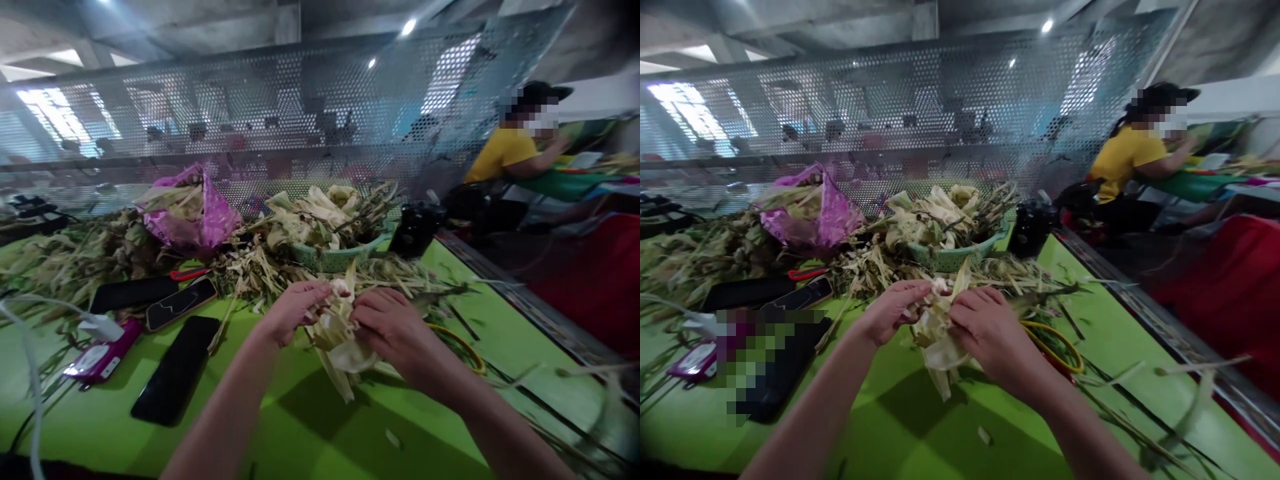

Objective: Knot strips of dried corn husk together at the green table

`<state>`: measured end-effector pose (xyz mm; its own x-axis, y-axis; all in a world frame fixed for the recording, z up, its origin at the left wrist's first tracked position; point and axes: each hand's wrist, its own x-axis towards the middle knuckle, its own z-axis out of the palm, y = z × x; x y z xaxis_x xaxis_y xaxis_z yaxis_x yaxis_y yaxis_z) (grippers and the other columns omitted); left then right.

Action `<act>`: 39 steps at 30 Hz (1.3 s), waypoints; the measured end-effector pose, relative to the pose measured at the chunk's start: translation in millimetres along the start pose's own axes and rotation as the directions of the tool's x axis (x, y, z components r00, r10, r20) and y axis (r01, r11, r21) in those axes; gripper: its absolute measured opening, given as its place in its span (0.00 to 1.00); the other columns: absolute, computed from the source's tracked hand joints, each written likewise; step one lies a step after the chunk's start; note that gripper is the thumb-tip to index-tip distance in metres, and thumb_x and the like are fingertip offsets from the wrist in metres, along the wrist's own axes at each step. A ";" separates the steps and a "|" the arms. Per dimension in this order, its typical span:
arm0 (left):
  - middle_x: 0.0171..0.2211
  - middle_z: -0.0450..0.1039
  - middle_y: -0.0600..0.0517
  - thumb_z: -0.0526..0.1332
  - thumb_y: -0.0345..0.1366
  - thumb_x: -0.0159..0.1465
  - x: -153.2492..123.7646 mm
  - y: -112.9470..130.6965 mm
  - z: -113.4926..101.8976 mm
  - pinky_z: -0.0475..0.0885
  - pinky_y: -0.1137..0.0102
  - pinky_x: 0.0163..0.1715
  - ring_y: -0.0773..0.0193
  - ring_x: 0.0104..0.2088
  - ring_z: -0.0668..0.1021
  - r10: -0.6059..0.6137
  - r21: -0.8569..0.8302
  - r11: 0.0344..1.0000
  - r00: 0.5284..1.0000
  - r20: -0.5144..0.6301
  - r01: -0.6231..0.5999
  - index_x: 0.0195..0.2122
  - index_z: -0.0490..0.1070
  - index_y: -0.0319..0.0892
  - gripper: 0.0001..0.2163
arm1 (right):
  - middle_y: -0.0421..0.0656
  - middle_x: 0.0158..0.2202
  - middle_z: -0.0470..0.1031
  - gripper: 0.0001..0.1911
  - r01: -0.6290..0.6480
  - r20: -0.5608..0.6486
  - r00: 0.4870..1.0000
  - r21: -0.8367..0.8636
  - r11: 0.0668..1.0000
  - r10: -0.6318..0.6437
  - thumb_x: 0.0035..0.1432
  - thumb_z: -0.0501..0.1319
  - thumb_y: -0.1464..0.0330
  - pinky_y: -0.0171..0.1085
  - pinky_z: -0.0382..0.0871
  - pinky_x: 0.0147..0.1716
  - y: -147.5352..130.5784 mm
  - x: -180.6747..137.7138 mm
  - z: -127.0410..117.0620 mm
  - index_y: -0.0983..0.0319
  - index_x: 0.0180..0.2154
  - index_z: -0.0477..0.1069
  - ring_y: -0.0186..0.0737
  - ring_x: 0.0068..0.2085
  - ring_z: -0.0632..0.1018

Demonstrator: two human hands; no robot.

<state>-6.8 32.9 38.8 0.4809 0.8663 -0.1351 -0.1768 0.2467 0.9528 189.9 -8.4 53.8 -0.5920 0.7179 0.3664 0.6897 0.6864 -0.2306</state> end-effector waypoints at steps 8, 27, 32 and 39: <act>0.24 0.69 0.52 0.66 0.43 0.54 -6.0 8.6 10.1 0.54 0.80 0.16 0.77 0.18 0.65 -0.018 -0.067 0.998 1.000 -0.023 0.017 0.37 0.77 0.36 0.15 | 0.41 0.32 0.71 0.11 0.064 -0.010 0.998 -0.001 0.998 -0.064 0.62 0.54 0.71 0.42 0.59 0.43 -16.4 -5.3 -22.1 0.61 0.27 0.68 0.38 0.36 0.70; 0.53 0.68 0.41 0.64 0.42 0.55 95.3 18.7 95.3 0.67 0.69 0.42 0.58 0.46 0.74 0.191 0.167 0.971 0.977 -0.092 -0.174 0.55 0.66 0.40 0.27 | 0.43 0.33 0.75 0.08 -0.318 -0.463 0.810 0.168 0.933 0.360 0.58 0.60 0.62 0.39 0.69 0.36 23.0 -73.2 -97.8 0.59 0.34 0.73 0.41 0.34 0.75; 0.54 0.69 0.43 0.59 0.47 0.59 52.2 15.3 99.9 0.61 0.62 0.52 0.54 0.54 0.70 0.231 0.170 0.955 0.969 0.088 -0.243 0.49 0.72 0.41 0.20 | 0.42 0.32 0.77 0.09 -0.365 -0.406 0.793 0.282 0.888 0.454 0.56 0.60 0.63 0.38 0.70 0.35 23.4 -60.9 -82.6 0.60 0.37 0.74 0.40 0.33 0.76; 0.46 0.74 0.46 0.68 0.45 0.52 -18.3 7.2 93.0 0.64 0.66 0.49 0.58 0.48 0.73 0.259 -0.074 0.966 0.939 0.228 -0.249 0.53 0.66 0.42 0.28 | 0.41 0.31 0.75 0.09 -0.311 -0.459 0.746 0.402 0.861 0.483 0.56 0.60 0.65 0.37 0.70 0.33 -2.3 -23.7 -45.7 0.61 0.38 0.71 0.39 0.31 0.75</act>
<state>63.1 -21.6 73.3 0.6009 0.7783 0.1821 -0.3537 0.0546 0.9337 221.4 -32.3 86.8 0.0832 0.8138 0.5751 0.6104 0.4146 -0.6750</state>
